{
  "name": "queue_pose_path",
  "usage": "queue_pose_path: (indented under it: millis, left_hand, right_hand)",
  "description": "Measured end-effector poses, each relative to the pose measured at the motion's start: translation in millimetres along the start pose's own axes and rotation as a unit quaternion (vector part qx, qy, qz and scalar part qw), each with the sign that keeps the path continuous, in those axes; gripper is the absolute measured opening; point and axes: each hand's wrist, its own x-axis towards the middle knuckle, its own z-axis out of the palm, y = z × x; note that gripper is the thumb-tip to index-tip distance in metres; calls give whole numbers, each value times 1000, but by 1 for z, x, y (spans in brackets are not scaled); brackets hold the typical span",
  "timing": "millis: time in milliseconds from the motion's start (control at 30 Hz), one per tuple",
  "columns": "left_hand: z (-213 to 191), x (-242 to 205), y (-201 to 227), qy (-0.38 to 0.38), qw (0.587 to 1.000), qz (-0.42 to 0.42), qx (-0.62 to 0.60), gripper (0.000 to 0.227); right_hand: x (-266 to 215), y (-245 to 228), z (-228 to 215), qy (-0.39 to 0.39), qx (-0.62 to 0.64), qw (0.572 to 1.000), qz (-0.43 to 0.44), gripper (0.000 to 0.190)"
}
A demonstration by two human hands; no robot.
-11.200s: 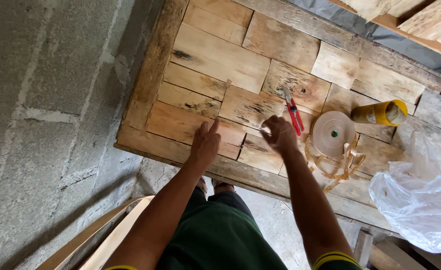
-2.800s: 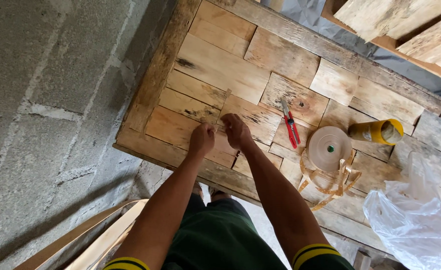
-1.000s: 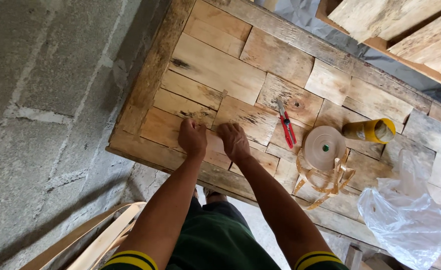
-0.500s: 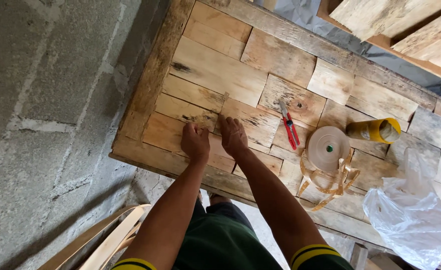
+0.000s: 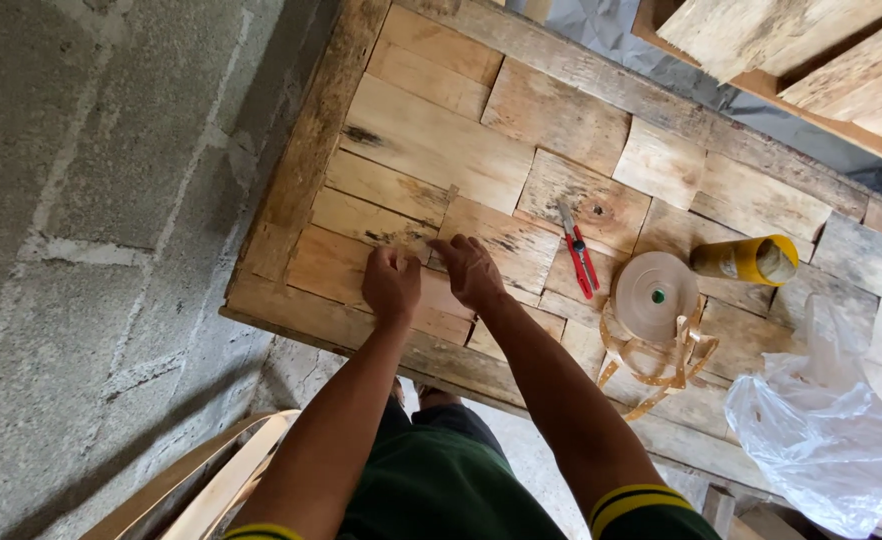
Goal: Applying small wood veneer pieces to fill gaps and repair a wooden surface.
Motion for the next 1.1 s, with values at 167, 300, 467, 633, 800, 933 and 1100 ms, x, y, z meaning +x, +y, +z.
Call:
queue_pose_path:
  millis: [167,300,467,633,800,933,1100]
  left_hand:
    - [1,1,-13,-105,993,-10,-52,20]
    - [-6,8,5,-269,963,2,10,26]
    - [6,15,2,-283,959,-10,18,20]
    - [-4,21,3,-313,947,-70,4,21]
    - [-6,14,-6,-281,959,-39,-30,25]
    - [-5,16,-7,-289,955,-65,-27,24]
    - [-6,11,-12,-289,952,-79,-53,27]
  right_hand:
    - [8,-11,-10,-28,3,999,33,38]
    - [7,-8,-8,-37,17,998,47,42]
    - [-4,-14,-4,4,-10,999,31,52]
    - [-10,-15,-2,9,-15,999,36,52]
    - [-10,-4,4,2,-55,998,11,56]
    - [-9,-1,4,-6,-44,999,5,54]
    - [-7,-1,3,-39,-104,994,-7,61]
